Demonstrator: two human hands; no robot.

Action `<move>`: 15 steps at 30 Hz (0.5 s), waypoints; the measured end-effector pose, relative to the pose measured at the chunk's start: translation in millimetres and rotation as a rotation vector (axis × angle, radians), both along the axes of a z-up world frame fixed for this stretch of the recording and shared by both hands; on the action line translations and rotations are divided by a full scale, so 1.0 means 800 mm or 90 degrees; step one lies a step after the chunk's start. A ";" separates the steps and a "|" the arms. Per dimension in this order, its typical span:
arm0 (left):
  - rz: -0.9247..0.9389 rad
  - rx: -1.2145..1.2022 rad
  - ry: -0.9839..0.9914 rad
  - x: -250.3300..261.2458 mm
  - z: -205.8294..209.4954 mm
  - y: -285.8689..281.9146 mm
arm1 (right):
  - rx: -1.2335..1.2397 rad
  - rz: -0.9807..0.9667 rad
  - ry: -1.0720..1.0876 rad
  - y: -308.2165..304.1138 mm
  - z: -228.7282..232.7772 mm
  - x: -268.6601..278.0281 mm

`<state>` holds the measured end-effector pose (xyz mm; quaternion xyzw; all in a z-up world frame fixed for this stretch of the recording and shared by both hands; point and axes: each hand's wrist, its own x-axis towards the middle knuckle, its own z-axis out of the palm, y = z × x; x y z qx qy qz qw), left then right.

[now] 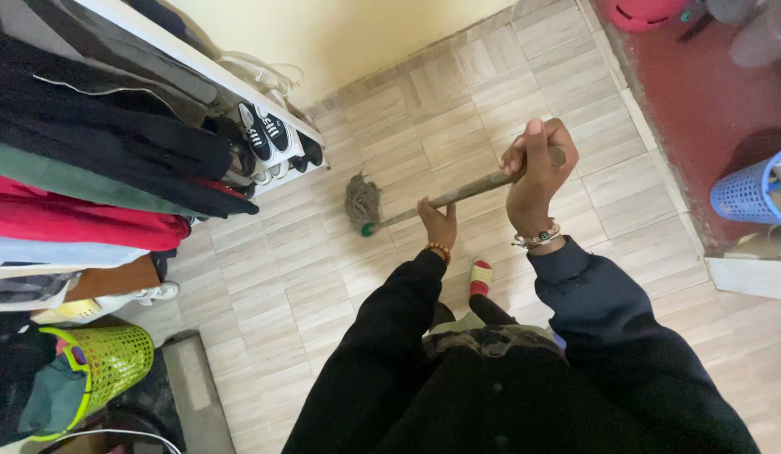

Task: The person mops the floor using a mop, frequently dipping the mop head into a blue bucket of water and wringing it out before continuing to mop various sections of the room.

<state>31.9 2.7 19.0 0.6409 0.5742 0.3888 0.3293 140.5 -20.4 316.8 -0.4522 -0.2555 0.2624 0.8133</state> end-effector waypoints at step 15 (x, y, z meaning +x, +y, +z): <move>-0.011 -0.164 -0.346 0.127 -0.007 0.022 | 0.002 0.272 -0.095 -0.015 0.062 0.075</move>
